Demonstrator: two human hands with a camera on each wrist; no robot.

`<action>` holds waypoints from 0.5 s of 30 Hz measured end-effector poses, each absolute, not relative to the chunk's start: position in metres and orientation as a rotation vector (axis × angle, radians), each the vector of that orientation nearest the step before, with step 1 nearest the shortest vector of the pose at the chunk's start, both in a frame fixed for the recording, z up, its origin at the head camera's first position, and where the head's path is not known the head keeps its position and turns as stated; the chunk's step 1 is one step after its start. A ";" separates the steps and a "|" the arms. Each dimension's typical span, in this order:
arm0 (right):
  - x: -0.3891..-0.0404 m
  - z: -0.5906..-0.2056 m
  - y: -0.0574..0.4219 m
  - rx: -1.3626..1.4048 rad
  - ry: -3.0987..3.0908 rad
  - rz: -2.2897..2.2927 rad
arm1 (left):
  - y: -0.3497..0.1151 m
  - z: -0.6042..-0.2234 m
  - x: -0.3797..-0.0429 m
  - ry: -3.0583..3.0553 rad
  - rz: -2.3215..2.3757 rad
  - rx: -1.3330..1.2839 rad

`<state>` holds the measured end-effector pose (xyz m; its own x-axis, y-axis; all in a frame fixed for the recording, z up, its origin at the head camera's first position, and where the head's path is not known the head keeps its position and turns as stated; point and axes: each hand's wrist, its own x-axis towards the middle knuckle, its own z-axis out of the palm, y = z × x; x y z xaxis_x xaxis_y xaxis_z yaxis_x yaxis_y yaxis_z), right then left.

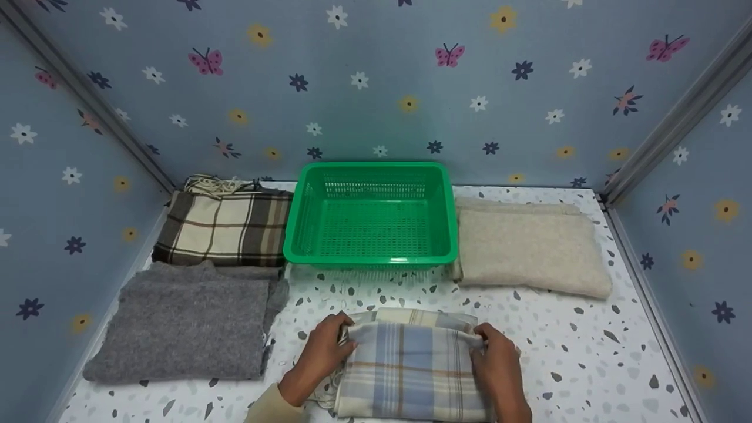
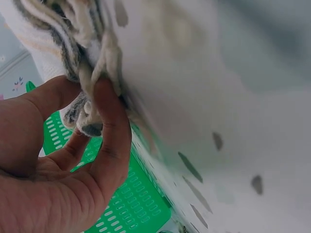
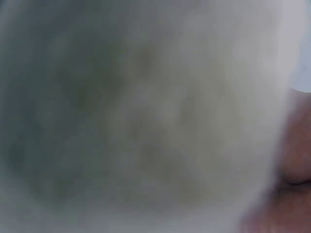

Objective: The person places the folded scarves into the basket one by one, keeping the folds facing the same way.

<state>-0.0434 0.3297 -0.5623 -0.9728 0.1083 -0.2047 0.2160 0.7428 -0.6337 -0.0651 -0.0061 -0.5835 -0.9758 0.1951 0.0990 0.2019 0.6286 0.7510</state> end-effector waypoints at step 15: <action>-0.047 -0.562 0.318 0.228 2.785 -1.065 | -0.018 -0.584 -0.067 -2.840 -1.268 -0.302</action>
<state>-0.0471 0.3184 -0.5624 -0.9771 0.0874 -0.1939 0.1945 0.7361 -0.6483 -0.0672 -0.0178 -0.5838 -0.9812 0.1691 0.0933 0.1824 0.6522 0.7358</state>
